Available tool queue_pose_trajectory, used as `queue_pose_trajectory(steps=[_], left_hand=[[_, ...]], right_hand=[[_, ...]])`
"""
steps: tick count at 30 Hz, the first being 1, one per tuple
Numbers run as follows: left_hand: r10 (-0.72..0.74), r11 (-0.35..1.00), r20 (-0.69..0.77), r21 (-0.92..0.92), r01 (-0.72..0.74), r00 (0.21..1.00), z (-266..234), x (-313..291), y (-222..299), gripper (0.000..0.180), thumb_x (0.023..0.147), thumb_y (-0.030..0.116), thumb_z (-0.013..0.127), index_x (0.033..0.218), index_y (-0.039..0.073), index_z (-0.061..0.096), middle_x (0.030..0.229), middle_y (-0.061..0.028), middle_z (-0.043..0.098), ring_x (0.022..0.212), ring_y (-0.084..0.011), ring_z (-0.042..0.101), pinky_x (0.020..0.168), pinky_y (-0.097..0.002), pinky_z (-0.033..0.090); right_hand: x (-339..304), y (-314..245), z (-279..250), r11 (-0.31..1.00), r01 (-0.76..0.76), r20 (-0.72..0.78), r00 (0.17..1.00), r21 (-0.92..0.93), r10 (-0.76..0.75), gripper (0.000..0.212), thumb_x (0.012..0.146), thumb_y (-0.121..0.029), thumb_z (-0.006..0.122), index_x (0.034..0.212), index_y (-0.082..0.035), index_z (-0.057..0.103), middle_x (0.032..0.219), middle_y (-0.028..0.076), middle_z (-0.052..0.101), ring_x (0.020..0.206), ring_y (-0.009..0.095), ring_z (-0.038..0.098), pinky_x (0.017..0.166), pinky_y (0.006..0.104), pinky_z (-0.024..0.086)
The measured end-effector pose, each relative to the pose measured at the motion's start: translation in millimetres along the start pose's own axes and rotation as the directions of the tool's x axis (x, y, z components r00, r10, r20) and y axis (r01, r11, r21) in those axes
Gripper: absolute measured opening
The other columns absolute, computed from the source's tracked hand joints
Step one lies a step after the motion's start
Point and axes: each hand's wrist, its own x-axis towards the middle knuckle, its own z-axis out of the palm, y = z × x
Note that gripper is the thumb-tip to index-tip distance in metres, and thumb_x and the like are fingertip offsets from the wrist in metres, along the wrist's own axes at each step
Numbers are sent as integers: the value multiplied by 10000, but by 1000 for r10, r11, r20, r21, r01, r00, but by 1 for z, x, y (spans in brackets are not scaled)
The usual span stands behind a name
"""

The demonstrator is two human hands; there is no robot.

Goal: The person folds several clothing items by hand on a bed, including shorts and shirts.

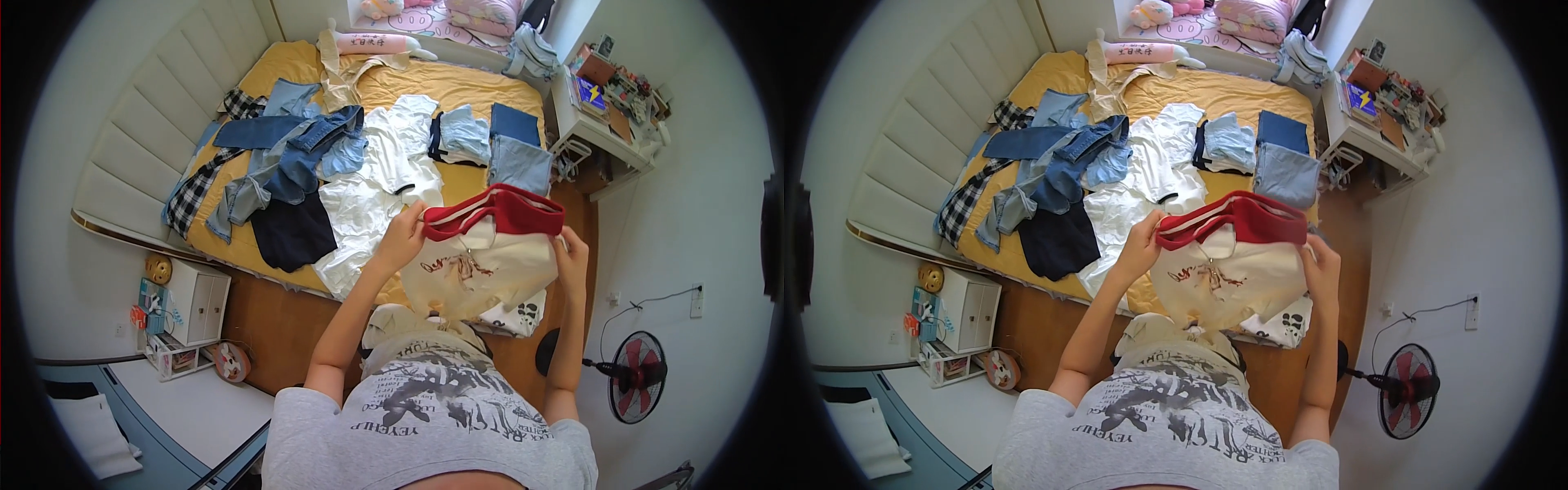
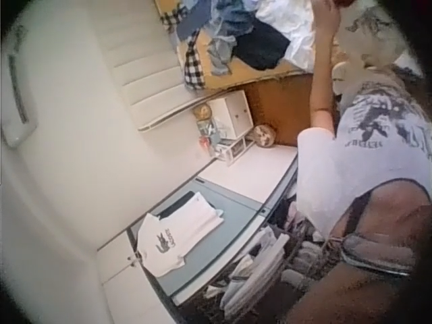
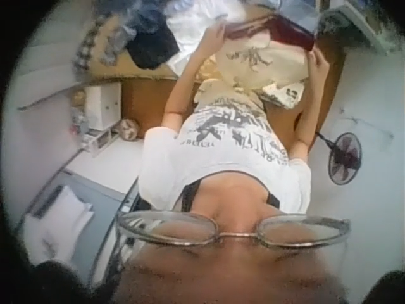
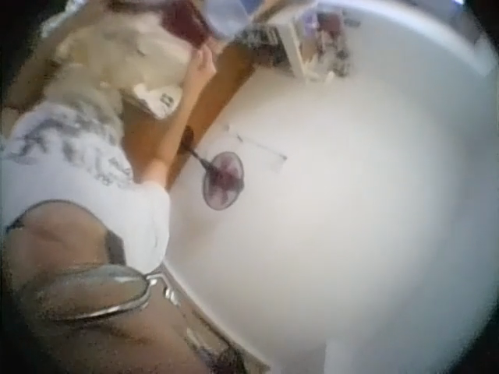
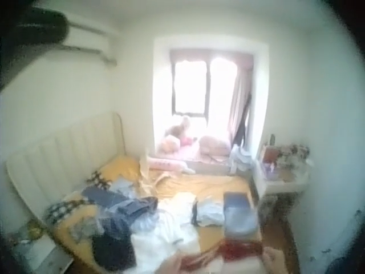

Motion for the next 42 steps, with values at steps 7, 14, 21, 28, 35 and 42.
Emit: queue_pose_trajectory(steps=[7, 14, 21, 28, 35, 42], left_hand=[[130, 773, 273, 574, -270, 953, -5, 17, 32, 426, 623, 181, 679, 968, 42, 472, 841, -140, 548, 791, -305, 548, 625, -351, 447], [-174, 905, 249, 423, 54, 953, -1, -5, 4, 345, 672, 138, 667, 961, 24, 516, 856, -144, 593, 753, -279, 590, 639, -308, 456], [-186, 975, 497, 201, 95, 847, -31, -30, -30, 278, 680, 50, 570, 953, 3, 549, 853, -151, 594, 809, -199, 569, 724, -282, 422], [259, 748, 897, -421, 513, 358, -69, 3, 23, 148, 731, 102, 523, 837, 12, 574, 740, -77, 564, 702, -194, 544, 648, -287, 419], [-208, -215, 399, -909, 356, 893, 13, -35, -44, 268, 771, 229, 436, 957, 48, 502, 898, -93, 484, 840, -197, 475, 745, -323, 363], [-306, 902, 71, -298, 313, 949, 42, -78, -9, 455, 828, 384, 378, 1157, 73, 419, 1145, -124, 434, 1056, -223, 422, 901, -401, 312]], right_hand=[[14, -9, 1, 999, 16, -281, 959, -42, -27, 128, 803, -96, 539, 872, 12, 554, 691, 22, 540, 638, 36, 446, 569, 179, 370], [-14, 26, -12, 976, -164, 62, 983, -144, 174, 269, 710, -161, 643, 925, -23, 558, 622, 42, 504, 571, 85, 432, 526, 221, 376], [-57, 67, -13, 903, -158, 696, 589, -399, 411, 327, 687, -291, 670, 796, 10, 602, 583, 108, 537, 528, 138, 474, 527, 281, 399], [-41, 26, -78, 781, -66, 695, 507, 621, -510, 191, 717, -197, 647, 754, -16, 596, 651, 84, 565, 620, 166, 541, 580, 279, 425], [-79, 4, -17, 806, 188, -386, 921, 562, 54, 232, 700, -160, 662, 862, -18, 577, 809, 106, 582, 740, 197, 555, 676, 279, 445], [-103, 14, 47, 941, -329, -394, 856, 84, 334, 280, 672, -143, 682, 899, -26, 567, 868, 100, 581, 785, 203, 553, 711, 280, 445]])
